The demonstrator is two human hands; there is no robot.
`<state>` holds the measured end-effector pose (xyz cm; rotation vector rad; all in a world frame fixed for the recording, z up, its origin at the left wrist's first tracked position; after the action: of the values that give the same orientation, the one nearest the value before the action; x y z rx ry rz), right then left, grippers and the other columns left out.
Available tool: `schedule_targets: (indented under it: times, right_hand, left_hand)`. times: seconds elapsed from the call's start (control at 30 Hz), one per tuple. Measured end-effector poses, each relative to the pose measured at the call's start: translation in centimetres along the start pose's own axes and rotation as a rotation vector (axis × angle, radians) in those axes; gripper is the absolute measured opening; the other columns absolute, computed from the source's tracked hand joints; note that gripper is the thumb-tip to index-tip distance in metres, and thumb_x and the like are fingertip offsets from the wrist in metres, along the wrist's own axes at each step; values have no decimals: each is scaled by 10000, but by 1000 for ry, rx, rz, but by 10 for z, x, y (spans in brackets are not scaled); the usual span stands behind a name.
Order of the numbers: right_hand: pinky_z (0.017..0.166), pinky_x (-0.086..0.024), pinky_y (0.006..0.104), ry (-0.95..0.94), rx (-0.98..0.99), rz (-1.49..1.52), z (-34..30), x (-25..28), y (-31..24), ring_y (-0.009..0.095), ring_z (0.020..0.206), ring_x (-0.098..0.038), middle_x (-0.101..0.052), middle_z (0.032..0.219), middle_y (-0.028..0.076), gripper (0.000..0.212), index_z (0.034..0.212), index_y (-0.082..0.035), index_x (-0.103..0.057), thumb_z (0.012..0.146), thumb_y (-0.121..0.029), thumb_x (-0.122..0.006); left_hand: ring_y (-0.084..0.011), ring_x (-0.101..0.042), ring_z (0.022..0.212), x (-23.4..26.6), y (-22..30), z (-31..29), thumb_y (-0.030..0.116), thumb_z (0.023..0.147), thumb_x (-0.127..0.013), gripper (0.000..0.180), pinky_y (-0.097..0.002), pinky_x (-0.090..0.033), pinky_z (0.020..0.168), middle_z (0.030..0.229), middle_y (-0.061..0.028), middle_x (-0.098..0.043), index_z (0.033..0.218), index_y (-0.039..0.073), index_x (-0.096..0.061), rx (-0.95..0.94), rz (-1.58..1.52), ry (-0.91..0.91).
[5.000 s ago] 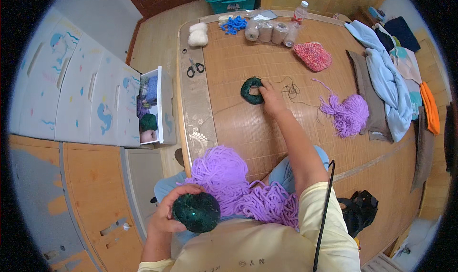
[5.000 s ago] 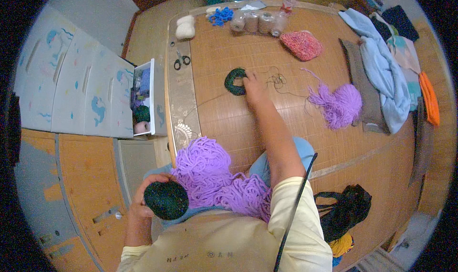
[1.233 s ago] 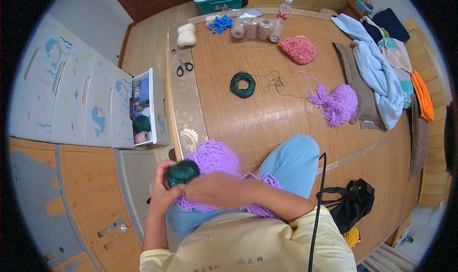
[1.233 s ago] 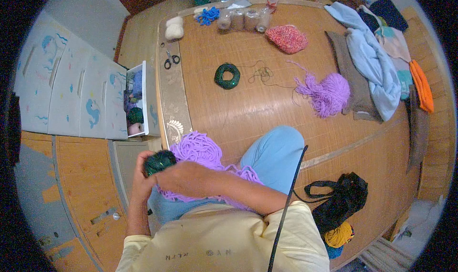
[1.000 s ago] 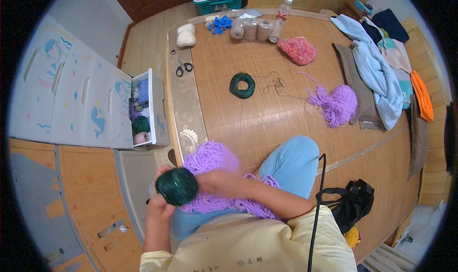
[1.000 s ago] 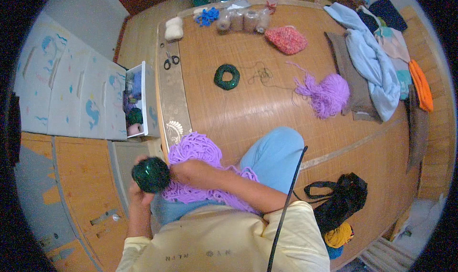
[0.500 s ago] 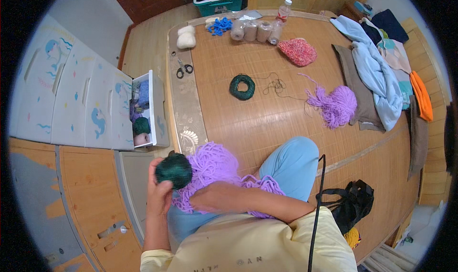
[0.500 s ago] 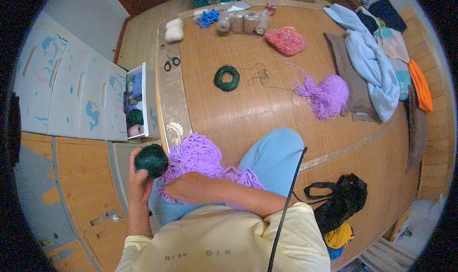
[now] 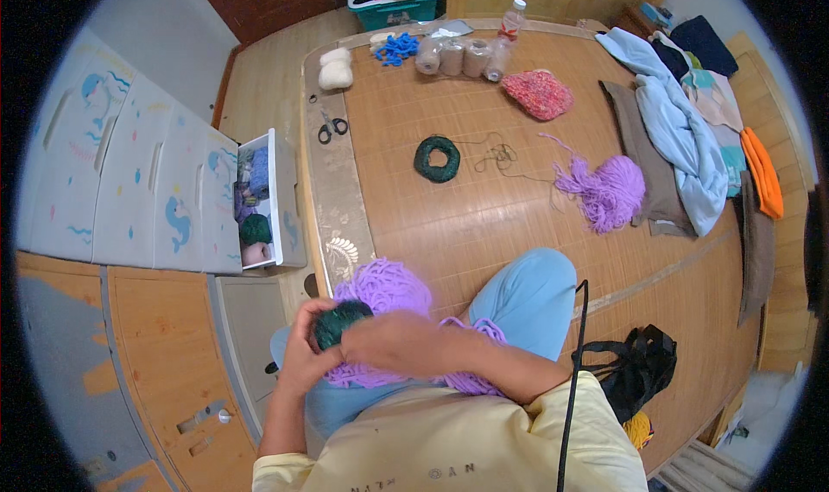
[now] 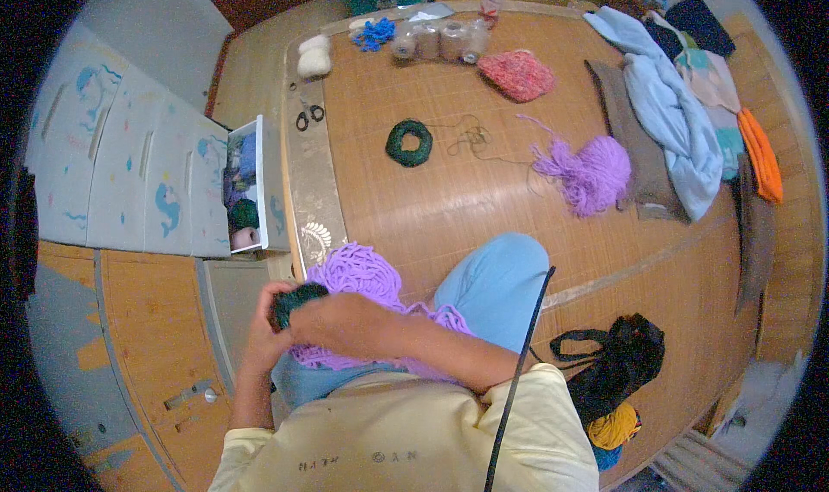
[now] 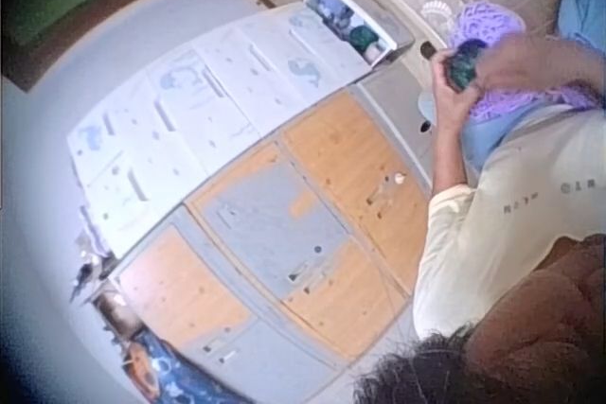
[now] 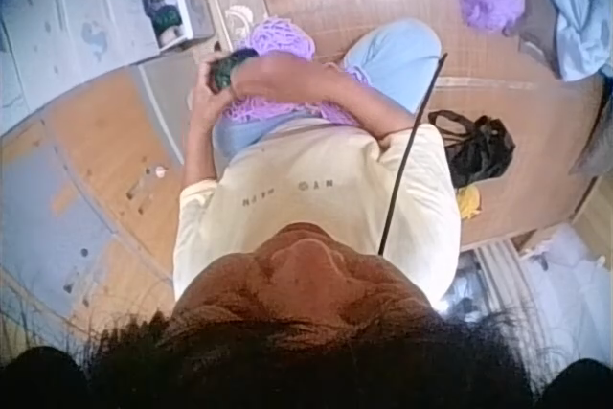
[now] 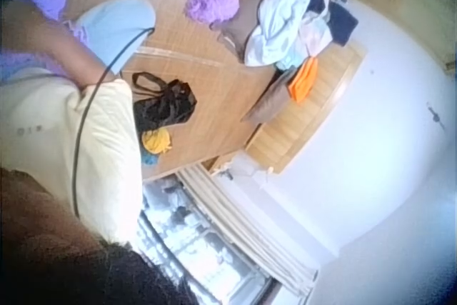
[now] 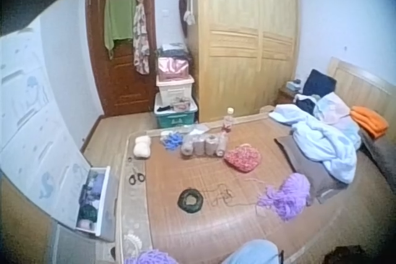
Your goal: Working with yarn and thread to create a crocheted item.
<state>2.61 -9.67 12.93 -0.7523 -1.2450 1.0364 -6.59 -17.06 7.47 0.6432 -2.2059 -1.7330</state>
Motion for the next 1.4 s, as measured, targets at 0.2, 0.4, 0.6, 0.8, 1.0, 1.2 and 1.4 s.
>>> schedule_targets:
  times: [0.2,0.4,0.6,0.8,1.0,1.2,1.4]
  right_hand:
    - [625,-457,496,136,-152,32,-14,-9,66,389,726,-607,-604,775,186,197,826,-73,-567,900,-239,-491]
    - [626,-463,471,12,-8,40,2,-2,-4,367,729,-610,-563,716,177,199,835,-73,-550,903,-251,-494]
    - [630,-464,469,171,-164,-47,-14,-6,72,379,743,-612,-616,776,175,179,833,-74,-570,893,-230,-507]
    - [706,-439,450,-76,-46,-6,1,-12,6,348,784,-576,-548,805,157,126,837,-35,-513,887,-151,-520]
    - [659,-469,473,117,-126,130,-13,-9,56,365,767,-617,-590,791,171,176,844,-44,-530,916,-198,-483]
    - [643,-467,472,14,32,43,0,3,-6,367,758,-612,-577,781,162,170,852,-55,-531,923,-202,-484]
    - [652,-482,445,167,-100,83,-13,-3,53,370,763,-618,-595,781,166,159,858,-57,-555,908,-197,-499]
  left_hand:
    - [-291,-559,1129,-10,-1,-1,184,565,-831,753,-434,-479,955,1228,-137,-522,1200,73,-441,37,-708,-53]
    - [-212,-510,1130,1,-8,3,158,623,-791,665,-330,-384,996,1128,-63,-515,1178,78,-435,-21,129,-57]
    - [-233,-549,1099,-15,0,-1,220,599,-828,716,-351,-457,959,1169,-82,-521,1180,72,-436,67,-612,-70]
    - [-181,-552,1085,5,-10,1,158,622,-783,752,-304,-442,947,1159,-68,-539,1290,64,-450,53,232,-30]
    - [-214,-558,1103,-12,-5,-9,205,578,-825,747,-364,-462,962,1194,-87,-543,1225,57,-481,71,-693,-68]
    - [-228,-548,1130,-5,-5,-1,240,550,-846,785,-349,-446,968,1200,-85,-538,1221,68,-477,92,231,-66]
    - [-226,-552,1115,-21,11,-5,223,585,-828,743,-340,-434,972,1180,-77,-535,1211,54,-464,89,-506,-113]
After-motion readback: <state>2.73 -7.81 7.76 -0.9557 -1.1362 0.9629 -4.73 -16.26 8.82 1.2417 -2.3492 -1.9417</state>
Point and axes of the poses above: each hand's wrist, its own z-axis towards the middle knuckle, its own x-axis out of the back of the hand, y = z × x, the point moved 10 cm from there along z, towards the middle knuckle
